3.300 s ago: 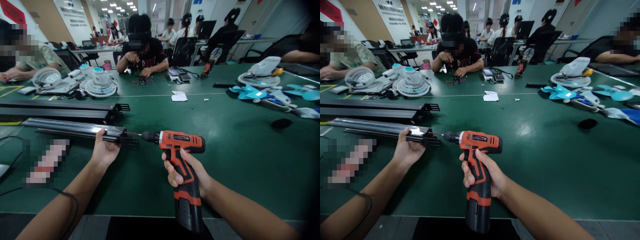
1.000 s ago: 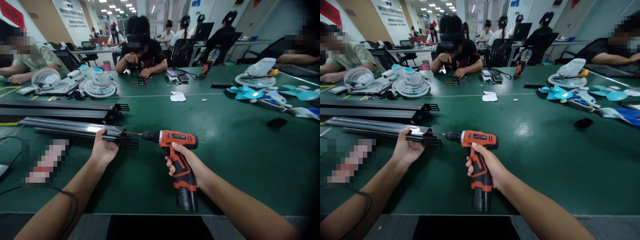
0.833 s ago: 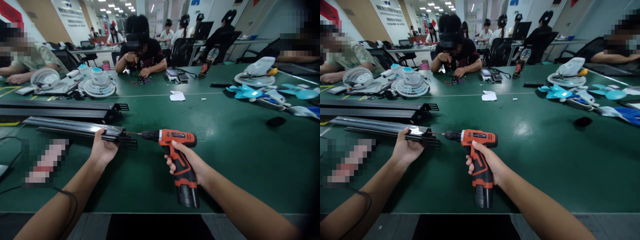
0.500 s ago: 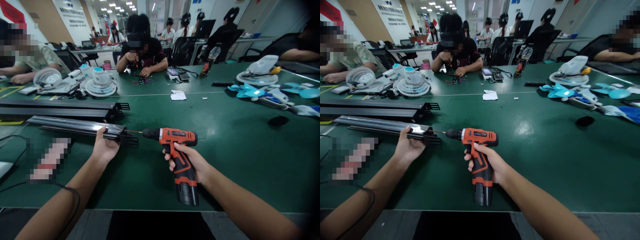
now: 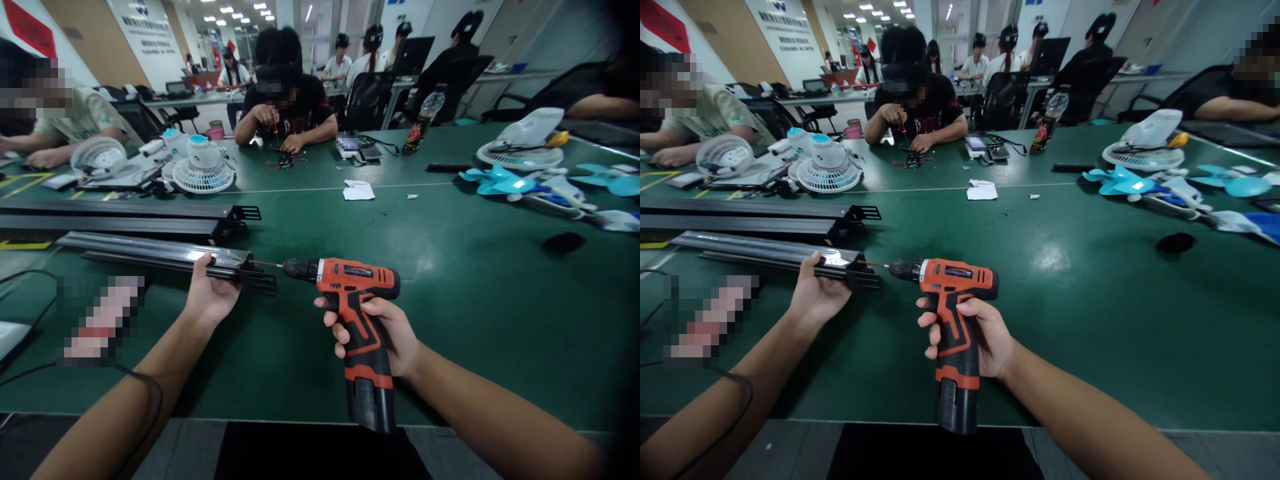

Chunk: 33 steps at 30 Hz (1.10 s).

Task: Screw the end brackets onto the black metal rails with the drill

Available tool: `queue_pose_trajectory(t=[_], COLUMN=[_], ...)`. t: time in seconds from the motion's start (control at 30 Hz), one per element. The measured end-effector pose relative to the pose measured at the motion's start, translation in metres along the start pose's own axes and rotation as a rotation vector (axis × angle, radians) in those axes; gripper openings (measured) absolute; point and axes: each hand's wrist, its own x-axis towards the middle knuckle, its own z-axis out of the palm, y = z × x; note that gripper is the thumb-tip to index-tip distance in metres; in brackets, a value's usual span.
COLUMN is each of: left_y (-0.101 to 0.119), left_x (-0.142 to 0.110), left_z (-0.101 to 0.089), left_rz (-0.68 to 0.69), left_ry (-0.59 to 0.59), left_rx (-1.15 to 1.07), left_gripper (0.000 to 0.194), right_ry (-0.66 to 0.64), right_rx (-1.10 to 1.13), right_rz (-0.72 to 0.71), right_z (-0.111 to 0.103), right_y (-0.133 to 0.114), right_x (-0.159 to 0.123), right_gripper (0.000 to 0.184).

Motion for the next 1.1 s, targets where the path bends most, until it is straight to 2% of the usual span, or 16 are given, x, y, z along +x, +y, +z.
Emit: queue_pose_trajectory(t=[0.17,0.37,0.6,0.8,0.9,1.1], left_y=[0.000,0.000,-0.001,0.000,0.000,0.000], left_x=[0.002,0.004,0.001,-0.002,-0.001,0.002], left_z=[-0.002,-0.003,0.000,0.001,-0.001,-0.004], left_rz=[-0.002,-0.002,0.002,-0.006,-0.015,-0.001], left_ry=[-0.007,-0.010,-0.006,-0.009,-0.026,-0.036], left_rx=[-0.011,-0.036,-0.028,-0.022,-0.027,-0.005], left_gripper=[0.018,0.017,0.019,0.019,0.019,0.020], right_ry=[-0.009,0.117,0.041,0.077,0.067,-0.047], right_rx=[-0.004,-0.012,-0.018,0.007,0.015,-0.014], right_rz=[-0.019,-0.024,-0.036,0.007,-0.005,-0.040], right_z=[0.008,0.005,0.006,0.009,0.005,-0.004], right_y=[0.001,0.003,0.005,0.001,0.002,0.005], right_x=[-0.003,-0.002,-0.002,-0.001,0.000,0.003], right_gripper=[0.062,0.068,0.064,0.077,0.071,0.051])
